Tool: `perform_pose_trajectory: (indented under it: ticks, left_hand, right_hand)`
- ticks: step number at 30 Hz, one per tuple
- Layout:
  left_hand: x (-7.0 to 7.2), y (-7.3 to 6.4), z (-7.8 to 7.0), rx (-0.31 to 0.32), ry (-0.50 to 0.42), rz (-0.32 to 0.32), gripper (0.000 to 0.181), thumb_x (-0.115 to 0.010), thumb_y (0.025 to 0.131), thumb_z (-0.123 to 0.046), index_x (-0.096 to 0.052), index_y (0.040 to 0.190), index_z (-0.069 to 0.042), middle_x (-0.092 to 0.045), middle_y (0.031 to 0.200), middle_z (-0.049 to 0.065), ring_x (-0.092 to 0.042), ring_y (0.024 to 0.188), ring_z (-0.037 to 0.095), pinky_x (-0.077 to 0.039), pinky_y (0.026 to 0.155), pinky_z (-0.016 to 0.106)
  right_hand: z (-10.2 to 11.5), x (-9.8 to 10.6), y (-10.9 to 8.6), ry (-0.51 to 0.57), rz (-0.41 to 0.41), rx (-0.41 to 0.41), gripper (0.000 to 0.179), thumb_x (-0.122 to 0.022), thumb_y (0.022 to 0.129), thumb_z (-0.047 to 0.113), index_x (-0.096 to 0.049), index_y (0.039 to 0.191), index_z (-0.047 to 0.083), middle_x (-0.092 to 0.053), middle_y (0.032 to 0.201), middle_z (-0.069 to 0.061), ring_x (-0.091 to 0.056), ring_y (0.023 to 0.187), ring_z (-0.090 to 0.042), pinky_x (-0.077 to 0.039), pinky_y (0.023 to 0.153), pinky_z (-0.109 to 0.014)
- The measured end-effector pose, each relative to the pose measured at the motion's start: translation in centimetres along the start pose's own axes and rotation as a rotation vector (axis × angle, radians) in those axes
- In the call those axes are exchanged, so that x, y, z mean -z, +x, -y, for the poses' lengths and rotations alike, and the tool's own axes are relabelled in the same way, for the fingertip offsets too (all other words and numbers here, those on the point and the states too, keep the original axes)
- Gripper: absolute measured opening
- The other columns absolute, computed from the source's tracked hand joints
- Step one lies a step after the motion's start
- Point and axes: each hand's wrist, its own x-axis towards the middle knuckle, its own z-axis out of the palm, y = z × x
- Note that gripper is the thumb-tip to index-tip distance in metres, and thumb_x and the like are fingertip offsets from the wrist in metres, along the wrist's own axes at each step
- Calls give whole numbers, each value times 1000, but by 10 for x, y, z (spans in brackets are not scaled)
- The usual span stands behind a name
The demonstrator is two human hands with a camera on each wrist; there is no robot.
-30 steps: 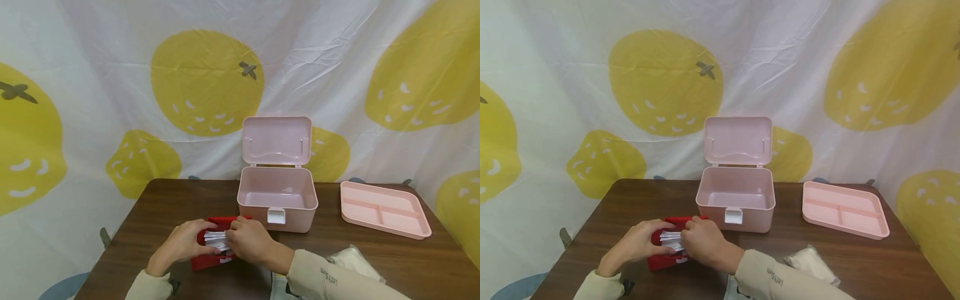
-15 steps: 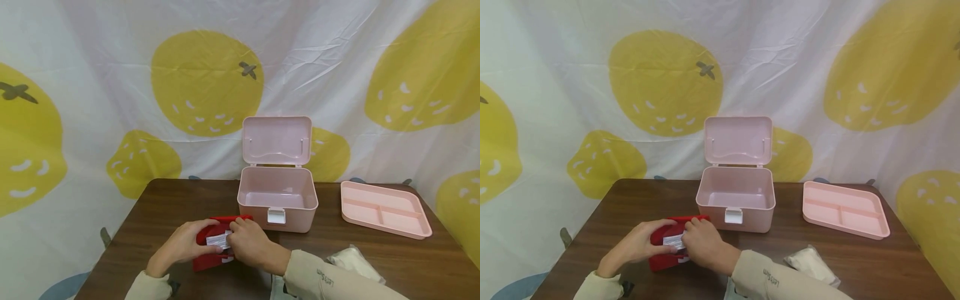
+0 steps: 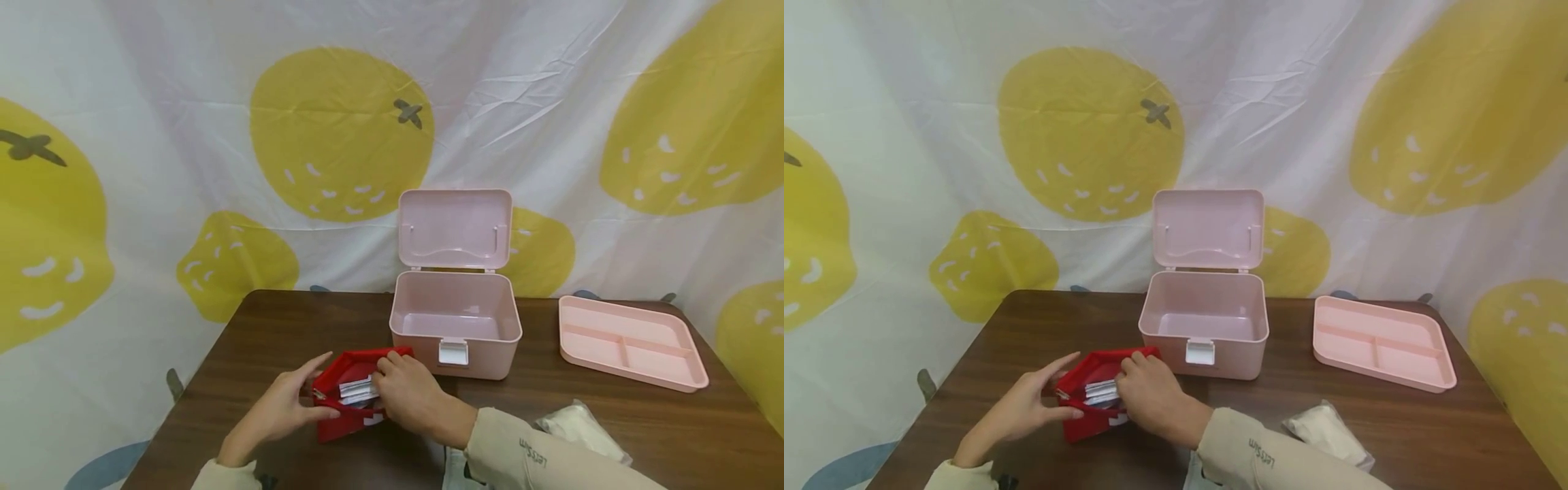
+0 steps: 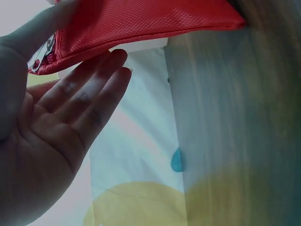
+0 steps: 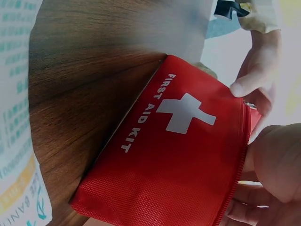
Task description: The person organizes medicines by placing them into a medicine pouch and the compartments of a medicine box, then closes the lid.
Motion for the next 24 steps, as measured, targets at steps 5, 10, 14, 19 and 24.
perform_pose_trajectory:
  ticks: [5, 10, 14, 19, 24]
  left_hand:
    - [-2, -1, 3, -4, 64, -38, 54, -83, 80, -32, -63, 126, -11, -73, 98, -1, -66, 78, 5, -56, 71, 24]
    - [-5, -3, 3, 5, 38, -70, 42, -82, 80, -30, -68, 115, -12, -74, 96, -2, -68, 78, 5, -57, 70, 24]
    - [-8, -3, 5, -53, 41, -116, 34, -82, 81, -22, -70, 111, -11, -75, 96, 1, -69, 79, 4, -58, 70, 24]
    - [-13, -3, 8, -183, 96, -183, 28, -76, 77, 6, -71, 100, -8, -74, 89, 1, -65, 76, 1, -57, 67, 22]
    - [-14, -6, 8, -210, 129, -229, 34, -70, 67, 15, -70, 89, -12, -69, 81, -5, -55, 69, -1, -52, 59, 21]
  right_hand:
    - [0, 1, 3, 10, -66, -22, 14, -78, 77, 23, -72, 87, 15, -64, 85, 1, -55, 82, -18, -48, 72, -29]
    - [15, 13, 12, 128, -147, -1, 8, -71, 88, 24, -69, 89, 16, -65, 85, 2, -59, 79, -16, -52, 71, -26]
    - [35, 20, 24, 224, -119, 17, 11, -70, 90, 28, -69, 95, 18, -68, 87, 4, -64, 79, -12, -56, 66, -24]
    - [53, 17, 39, 214, -46, -46, 16, -69, 91, 32, -69, 97, 17, -67, 86, 5, -65, 78, -10, -56, 63, -24]
    - [63, 13, 48, 154, -48, -120, 15, -71, 90, 32, -70, 94, 18, -65, 79, 5, -64, 70, -10, -53, 55, -25]
